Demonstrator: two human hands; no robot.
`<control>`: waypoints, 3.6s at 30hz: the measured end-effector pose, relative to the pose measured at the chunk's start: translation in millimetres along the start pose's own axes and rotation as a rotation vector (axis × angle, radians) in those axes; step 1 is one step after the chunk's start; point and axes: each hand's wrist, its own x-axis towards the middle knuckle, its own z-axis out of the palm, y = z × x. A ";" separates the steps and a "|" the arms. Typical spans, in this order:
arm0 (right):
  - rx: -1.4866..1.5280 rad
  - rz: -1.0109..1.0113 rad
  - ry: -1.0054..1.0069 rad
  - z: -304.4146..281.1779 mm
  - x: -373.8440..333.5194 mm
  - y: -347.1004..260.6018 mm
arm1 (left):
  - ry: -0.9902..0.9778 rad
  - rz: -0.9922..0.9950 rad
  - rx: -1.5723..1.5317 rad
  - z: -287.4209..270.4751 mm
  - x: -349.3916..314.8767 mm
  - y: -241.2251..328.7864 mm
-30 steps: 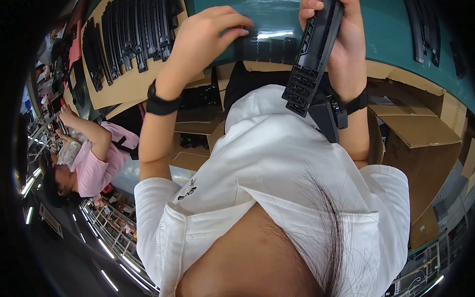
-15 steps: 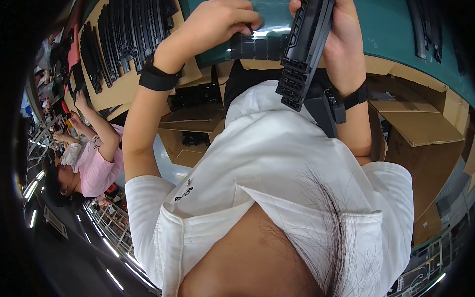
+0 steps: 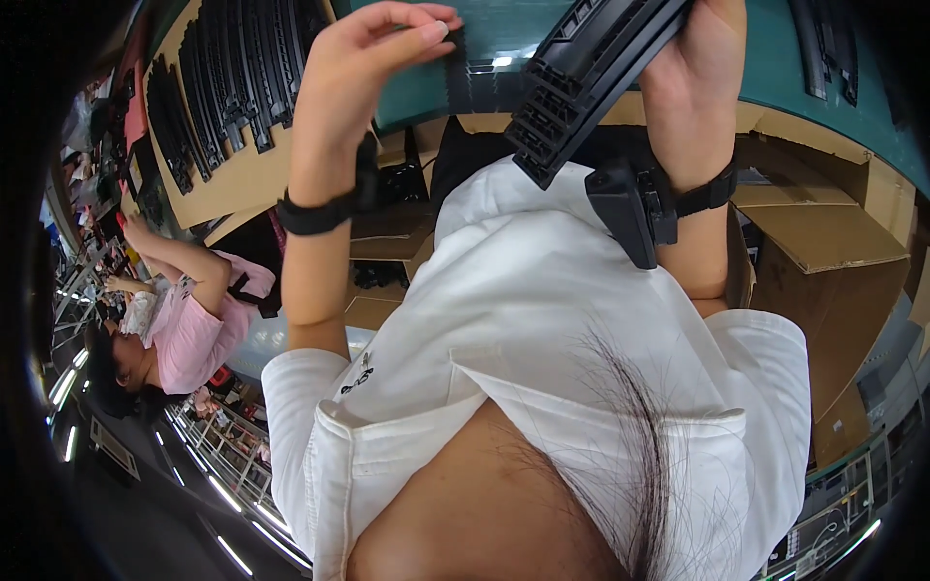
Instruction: Manually assembling black plastic components on an assembly line.
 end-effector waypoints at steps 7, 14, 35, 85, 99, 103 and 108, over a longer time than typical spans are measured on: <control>-0.112 -0.159 -0.081 6.5 -1.9 -3.8 | -0.020 -0.019 -0.721 56.8 -47.0 16.4; -0.156 -0.240 -0.043 25.0 -10.3 3.7 | -0.118 0.179 -0.860 77.3 -49.1 3.0; -0.130 -0.233 -0.142 22.3 -20.2 3.4 | -0.124 0.204 -0.863 83.6 -55.4 -4.7; -0.293 -0.279 0.019 36.7 -12.6 -1.9 | -0.041 0.366 -0.650 64.5 -34.6 -8.8; -0.275 -0.259 -0.057 3.1 8.0 -20.3 | -0.115 1.031 1.058 1.9 31.3 -18.5; -0.255 -0.260 -0.041 5.7 7.7 -17.9 | -0.283 0.956 1.062 -0.6 35.2 -10.6; -0.265 -0.239 -0.051 5.5 5.8 -13.1 | -0.386 0.767 0.996 -1.0 28.2 0.1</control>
